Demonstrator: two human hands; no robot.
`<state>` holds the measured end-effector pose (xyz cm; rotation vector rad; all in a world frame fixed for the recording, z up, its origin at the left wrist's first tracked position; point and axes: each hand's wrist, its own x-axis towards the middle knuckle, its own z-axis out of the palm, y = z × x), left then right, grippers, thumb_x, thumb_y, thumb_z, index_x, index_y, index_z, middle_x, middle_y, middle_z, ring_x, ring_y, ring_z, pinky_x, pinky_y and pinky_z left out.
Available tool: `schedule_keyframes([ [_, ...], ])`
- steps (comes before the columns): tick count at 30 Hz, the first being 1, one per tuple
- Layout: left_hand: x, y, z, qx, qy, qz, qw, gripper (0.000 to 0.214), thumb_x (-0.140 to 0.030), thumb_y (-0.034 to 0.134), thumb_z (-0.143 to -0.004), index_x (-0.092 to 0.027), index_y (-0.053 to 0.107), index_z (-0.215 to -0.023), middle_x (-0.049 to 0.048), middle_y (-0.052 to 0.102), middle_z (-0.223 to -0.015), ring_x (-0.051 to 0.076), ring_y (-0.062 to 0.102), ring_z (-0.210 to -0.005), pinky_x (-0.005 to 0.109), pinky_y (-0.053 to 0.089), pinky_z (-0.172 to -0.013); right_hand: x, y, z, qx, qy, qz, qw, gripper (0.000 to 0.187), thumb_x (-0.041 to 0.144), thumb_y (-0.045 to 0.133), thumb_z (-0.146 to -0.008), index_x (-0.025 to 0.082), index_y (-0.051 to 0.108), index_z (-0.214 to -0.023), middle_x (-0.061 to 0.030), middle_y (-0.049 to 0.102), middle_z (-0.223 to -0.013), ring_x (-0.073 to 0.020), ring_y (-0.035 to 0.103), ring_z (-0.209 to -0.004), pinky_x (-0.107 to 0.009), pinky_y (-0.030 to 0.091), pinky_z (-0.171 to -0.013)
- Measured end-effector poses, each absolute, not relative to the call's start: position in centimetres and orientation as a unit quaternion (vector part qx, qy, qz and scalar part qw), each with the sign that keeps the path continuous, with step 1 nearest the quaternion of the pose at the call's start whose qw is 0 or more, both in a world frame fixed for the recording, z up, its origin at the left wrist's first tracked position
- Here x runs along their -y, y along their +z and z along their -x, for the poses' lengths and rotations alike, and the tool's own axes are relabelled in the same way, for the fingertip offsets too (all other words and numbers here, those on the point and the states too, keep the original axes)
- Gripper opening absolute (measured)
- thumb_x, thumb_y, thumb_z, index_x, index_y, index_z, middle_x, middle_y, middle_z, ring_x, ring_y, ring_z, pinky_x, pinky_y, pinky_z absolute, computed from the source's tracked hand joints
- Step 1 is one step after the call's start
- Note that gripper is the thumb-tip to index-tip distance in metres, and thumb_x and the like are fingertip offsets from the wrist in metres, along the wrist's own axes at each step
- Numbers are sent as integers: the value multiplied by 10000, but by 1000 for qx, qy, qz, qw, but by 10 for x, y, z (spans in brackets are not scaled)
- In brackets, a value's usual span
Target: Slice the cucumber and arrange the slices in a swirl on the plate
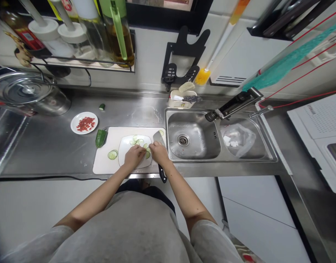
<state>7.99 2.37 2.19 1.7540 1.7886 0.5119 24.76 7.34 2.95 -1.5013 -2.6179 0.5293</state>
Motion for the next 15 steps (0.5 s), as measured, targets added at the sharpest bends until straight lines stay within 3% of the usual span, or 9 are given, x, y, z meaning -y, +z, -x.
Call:
schedule_keyframes([
  [15, -5, 6, -72, -620, 212, -710, 257, 294, -271, 442, -927, -235, 695, -1072, 93, 599, -944, 227, 512, -927, 330, 413, -809, -60, 27, -251, 857, 160, 485, 63, 276, 286, 424, -973, 238, 691, -1026, -89, 561, -962, -215, 468, -913, -298, 352, -738],
])
